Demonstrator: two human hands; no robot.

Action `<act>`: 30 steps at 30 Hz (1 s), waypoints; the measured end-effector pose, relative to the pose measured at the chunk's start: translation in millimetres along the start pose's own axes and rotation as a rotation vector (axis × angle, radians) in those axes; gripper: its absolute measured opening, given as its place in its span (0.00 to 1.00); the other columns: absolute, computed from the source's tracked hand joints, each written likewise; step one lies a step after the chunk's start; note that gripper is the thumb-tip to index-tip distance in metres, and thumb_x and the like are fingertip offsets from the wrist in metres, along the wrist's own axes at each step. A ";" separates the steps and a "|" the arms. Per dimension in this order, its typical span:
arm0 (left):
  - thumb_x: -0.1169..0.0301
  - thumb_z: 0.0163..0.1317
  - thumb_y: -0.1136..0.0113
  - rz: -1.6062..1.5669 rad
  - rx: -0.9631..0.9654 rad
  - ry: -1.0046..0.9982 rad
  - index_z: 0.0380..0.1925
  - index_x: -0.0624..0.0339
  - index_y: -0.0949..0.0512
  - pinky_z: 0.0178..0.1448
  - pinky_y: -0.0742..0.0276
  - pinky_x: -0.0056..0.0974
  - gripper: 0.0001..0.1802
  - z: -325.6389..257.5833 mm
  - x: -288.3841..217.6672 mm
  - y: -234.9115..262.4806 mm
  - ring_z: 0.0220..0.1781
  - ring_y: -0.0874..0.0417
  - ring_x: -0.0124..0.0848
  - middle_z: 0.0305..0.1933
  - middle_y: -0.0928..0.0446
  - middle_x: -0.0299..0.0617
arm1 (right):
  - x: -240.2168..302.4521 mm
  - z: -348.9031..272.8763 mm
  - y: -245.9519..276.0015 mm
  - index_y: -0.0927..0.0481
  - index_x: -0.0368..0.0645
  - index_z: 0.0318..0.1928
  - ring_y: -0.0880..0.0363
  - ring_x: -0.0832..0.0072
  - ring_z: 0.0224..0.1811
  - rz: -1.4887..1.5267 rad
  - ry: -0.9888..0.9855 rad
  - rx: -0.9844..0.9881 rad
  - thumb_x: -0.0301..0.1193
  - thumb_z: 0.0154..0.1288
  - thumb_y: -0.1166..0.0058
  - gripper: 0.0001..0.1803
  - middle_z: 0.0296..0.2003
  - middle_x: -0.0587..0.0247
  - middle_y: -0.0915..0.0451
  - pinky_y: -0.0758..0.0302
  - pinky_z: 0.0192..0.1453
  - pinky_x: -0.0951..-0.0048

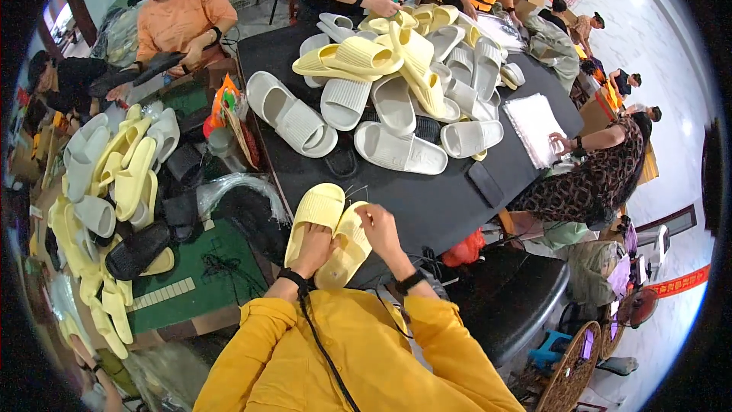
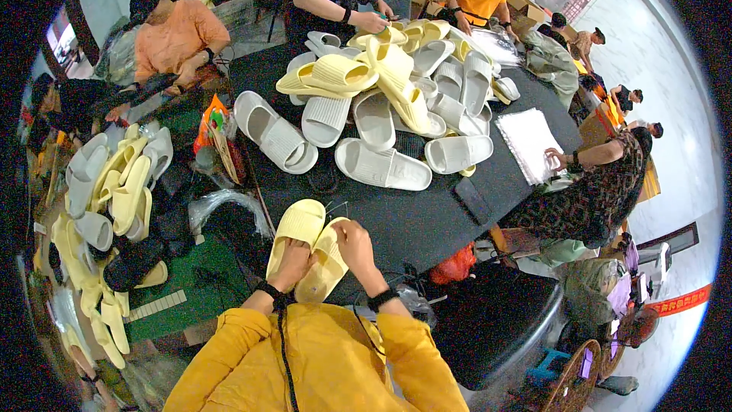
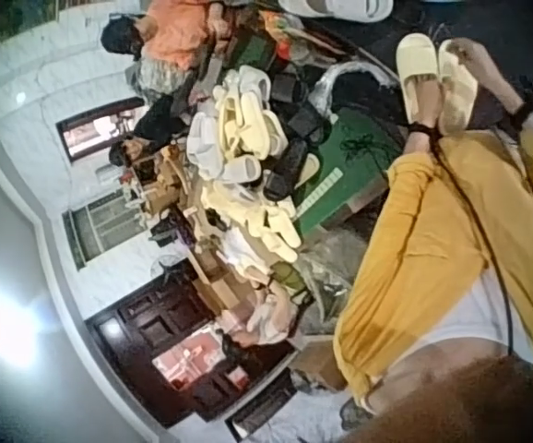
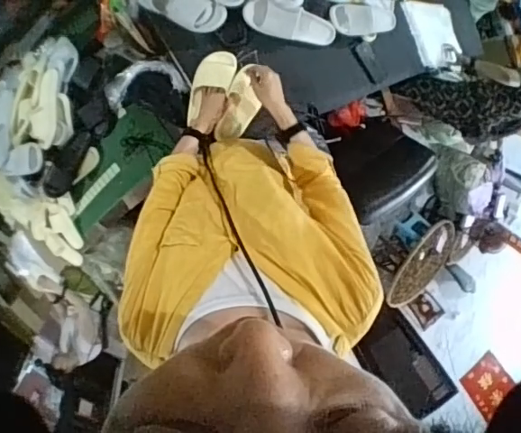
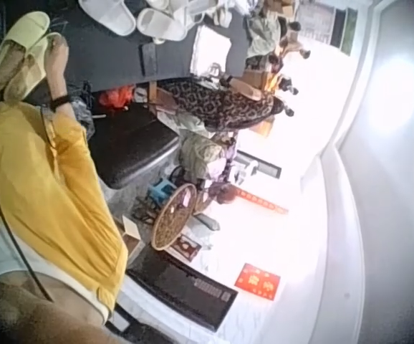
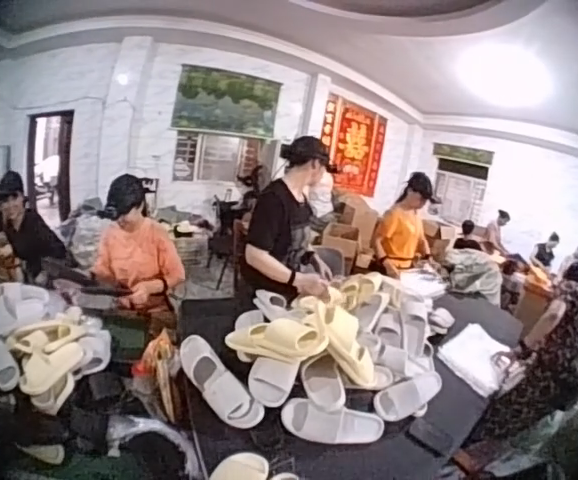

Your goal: Inspecting and trimming excess material from sandals in a factory setting.

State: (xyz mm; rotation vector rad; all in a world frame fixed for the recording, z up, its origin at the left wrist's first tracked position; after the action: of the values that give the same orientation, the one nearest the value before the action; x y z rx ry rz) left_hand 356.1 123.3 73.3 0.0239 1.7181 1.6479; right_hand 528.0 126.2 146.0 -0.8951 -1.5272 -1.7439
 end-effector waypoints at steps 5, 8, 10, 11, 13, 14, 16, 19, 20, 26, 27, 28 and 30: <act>0.59 0.60 0.45 -0.009 0.090 0.048 0.38 0.71 0.21 0.65 0.43 0.51 0.21 3.5 -3.1 1.7 0.60 0.32 0.48 0.51 0.26 0.54 | -30.1 40.4 -19.8 0.19 0.43 0.36 0.19 0.55 0.36 -0.419 -0.095 0.002 0.34 0.58 0.41 0.09 0.34 0.54 0.21 0.22 0.40 0.59; 0.57 0.61 0.46 0.010 0.122 0.075 0.40 0.70 0.21 0.66 0.44 0.51 0.23 2.8 -0.7 0.6 0.60 0.32 0.47 0.52 0.26 0.54 | -31.2 49.1 -32.9 0.19 0.44 0.33 0.20 0.55 0.38 -0.498 -0.190 0.072 0.33 0.55 0.41 0.07 0.38 0.56 0.23 0.21 0.41 0.57; 0.56 0.61 0.46 0.042 0.185 0.078 0.41 0.70 0.22 0.67 0.46 0.51 0.23 3.6 -1.6 -0.5 0.61 0.33 0.47 0.53 0.26 0.54 | -32.5 52.0 -35.4 0.19 0.44 0.32 0.19 0.56 0.38 -0.479 -0.204 0.074 0.33 0.55 0.40 0.08 0.37 0.57 0.22 0.21 0.41 0.57; 0.56 0.61 0.46 0.042 0.183 0.082 0.41 0.70 0.22 0.67 0.46 0.51 0.23 2.8 0.3 -1.7 0.61 0.33 0.47 0.53 0.26 0.54 | -33.2 52.5 -37.2 0.19 0.43 0.31 0.19 0.57 0.38 -0.459 -0.221 0.072 0.34 0.54 0.39 0.08 0.36 0.57 0.22 0.21 0.41 0.57; 0.56 0.60 0.46 0.004 0.130 0.066 0.41 0.70 0.22 0.67 0.45 0.51 0.24 1.3 3.0 -3.2 0.62 0.33 0.46 0.53 0.26 0.54 | -34.9 52.0 -37.2 0.19 0.43 0.32 0.19 0.57 0.37 -0.406 -0.201 0.060 0.34 0.54 0.39 0.09 0.35 0.56 0.21 0.22 0.41 0.59; 0.56 0.60 0.46 0.001 0.130 0.066 0.41 0.70 0.22 0.67 0.45 0.51 0.24 2.0 1.4 -2.6 0.62 0.33 0.46 0.53 0.26 0.54 | -37.1 51.2 -35.1 0.18 0.43 0.33 0.19 0.58 0.36 -0.355 -0.186 0.042 0.35 0.55 0.39 0.09 0.33 0.55 0.21 0.22 0.40 0.61; 0.57 0.60 0.45 0.027 0.136 0.108 0.42 0.70 0.22 0.67 0.45 0.50 0.24 3.3 -0.9 -0.8 0.62 0.33 0.47 0.53 0.26 0.54 | -41.4 48.5 -31.9 0.18 0.42 0.33 0.19 0.60 0.36 -0.202 -0.189 0.001 0.34 0.56 0.40 0.09 0.35 0.55 0.20 0.22 0.41 0.63; 0.57 0.60 0.45 0.003 0.171 0.105 0.43 0.70 0.22 0.67 0.46 0.50 0.24 4.9 -2.6 3.6 0.62 0.34 0.47 0.54 0.27 0.54 | -34.5 43.5 -25.0 0.19 0.39 0.34 0.18 0.65 0.35 -0.022 -0.153 -0.089 0.31 0.58 0.41 0.08 0.39 0.55 0.19 0.23 0.41 0.68; 0.57 0.60 0.45 0.003 0.170 0.104 0.43 0.70 0.22 0.67 0.46 0.50 0.24 4.8 -3.7 4.7 0.62 0.34 0.47 0.54 0.27 0.54 | -31.9 42.0 -23.7 0.19 0.37 0.35 0.18 0.67 0.34 0.006 -0.115 -0.144 0.30 0.58 0.42 0.08 0.41 0.55 0.18 0.23 0.41 0.71; 0.58 0.59 0.44 -0.045 0.173 0.132 0.44 0.70 0.22 0.68 0.46 0.51 0.24 5.9 -5.0 6.0 0.64 0.35 0.46 0.55 0.27 0.54 | -20.7 50.0 -28.5 0.21 0.36 0.33 0.18 0.67 0.33 0.161 0.052 -0.125 0.24 0.58 0.43 0.04 0.36 0.56 0.20 0.22 0.39 0.71; 0.58 0.59 0.44 -0.041 0.169 0.126 0.43 0.70 0.22 0.68 0.46 0.51 0.23 5.6 -4.6 5.9 0.63 0.35 0.46 0.54 0.27 0.54 | -19.3 51.1 -27.6 0.21 0.36 0.33 0.18 0.67 0.33 0.160 0.056 -0.126 0.24 0.58 0.43 0.04 0.36 0.56 0.20 0.22 0.39 0.71; 0.58 0.58 0.44 -0.036 0.165 0.120 0.43 0.70 0.22 0.68 0.47 0.51 0.23 5.4 -4.3 5.8 0.63 0.34 0.47 0.54 0.26 0.54 | -18.2 51.0 -27.5 0.21 0.35 0.35 0.18 0.68 0.34 0.118 0.034 -0.087 0.23 0.59 0.43 0.04 0.36 0.56 0.19 0.22 0.40 0.71; 0.58 0.58 0.44 -0.043 0.170 0.129 0.42 0.70 0.21 0.68 0.47 0.51 0.23 5.4 -3.5 5.1 0.63 0.34 0.47 0.53 0.26 0.55 | -16.7 50.3 -28.8 0.22 0.35 0.35 0.18 0.69 0.34 0.082 0.035 -0.068 0.23 0.59 0.44 0.05 0.36 0.57 0.19 0.22 0.41 0.71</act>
State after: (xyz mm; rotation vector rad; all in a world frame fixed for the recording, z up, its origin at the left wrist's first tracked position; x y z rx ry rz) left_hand 359.0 127.0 79.9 -0.0391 1.9398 1.4965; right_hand 517.5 180.0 120.8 -0.9430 -1.3970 -1.7520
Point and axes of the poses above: each hand's wrist, its own z-axis towards the middle knuckle, its own y-axis out of the back of the hand, x = y × z, the point moved 2 cm from there along z, towards the middle knuckle
